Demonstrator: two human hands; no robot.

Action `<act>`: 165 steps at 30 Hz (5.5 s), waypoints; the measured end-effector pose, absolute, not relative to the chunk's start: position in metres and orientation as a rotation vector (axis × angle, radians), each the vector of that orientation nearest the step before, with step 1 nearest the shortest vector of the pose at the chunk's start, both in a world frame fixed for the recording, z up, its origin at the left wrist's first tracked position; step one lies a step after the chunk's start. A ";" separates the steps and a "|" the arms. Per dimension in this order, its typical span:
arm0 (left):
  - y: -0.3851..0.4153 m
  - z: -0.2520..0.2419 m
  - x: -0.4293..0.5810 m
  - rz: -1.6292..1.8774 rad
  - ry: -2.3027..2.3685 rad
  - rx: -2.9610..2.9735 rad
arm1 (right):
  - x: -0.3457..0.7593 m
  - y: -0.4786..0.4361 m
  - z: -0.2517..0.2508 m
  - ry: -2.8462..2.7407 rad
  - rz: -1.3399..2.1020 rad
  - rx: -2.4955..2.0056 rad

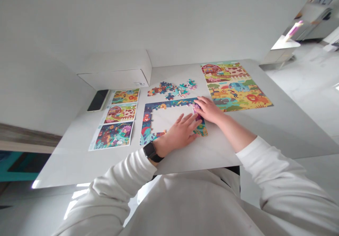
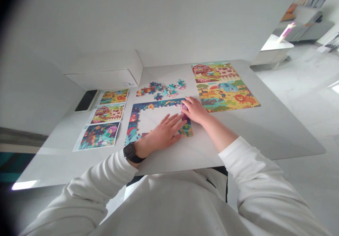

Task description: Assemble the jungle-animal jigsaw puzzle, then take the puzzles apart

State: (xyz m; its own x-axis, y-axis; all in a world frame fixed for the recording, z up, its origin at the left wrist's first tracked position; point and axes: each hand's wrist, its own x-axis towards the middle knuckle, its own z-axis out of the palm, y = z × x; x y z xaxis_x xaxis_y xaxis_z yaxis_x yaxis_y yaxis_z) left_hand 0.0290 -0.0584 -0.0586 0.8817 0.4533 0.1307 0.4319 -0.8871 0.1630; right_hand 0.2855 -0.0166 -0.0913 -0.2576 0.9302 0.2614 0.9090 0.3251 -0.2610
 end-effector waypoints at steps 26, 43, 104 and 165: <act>0.016 -0.091 -0.081 0.344 1.312 2.738 | 0.248 -0.042 -0.105 -2.345 0.057 -1.703; 0.015 -0.086 -0.077 0.401 1.342 2.702 | 0.244 -0.040 -0.099 -2.219 0.021 -1.685; 0.023 -0.054 -0.078 0.663 1.236 2.218 | 0.303 0.041 -0.042 -1.712 0.221 -1.627; 0.021 -0.053 -0.079 0.581 1.243 2.208 | 0.329 0.118 -0.051 -1.987 0.439 -2.191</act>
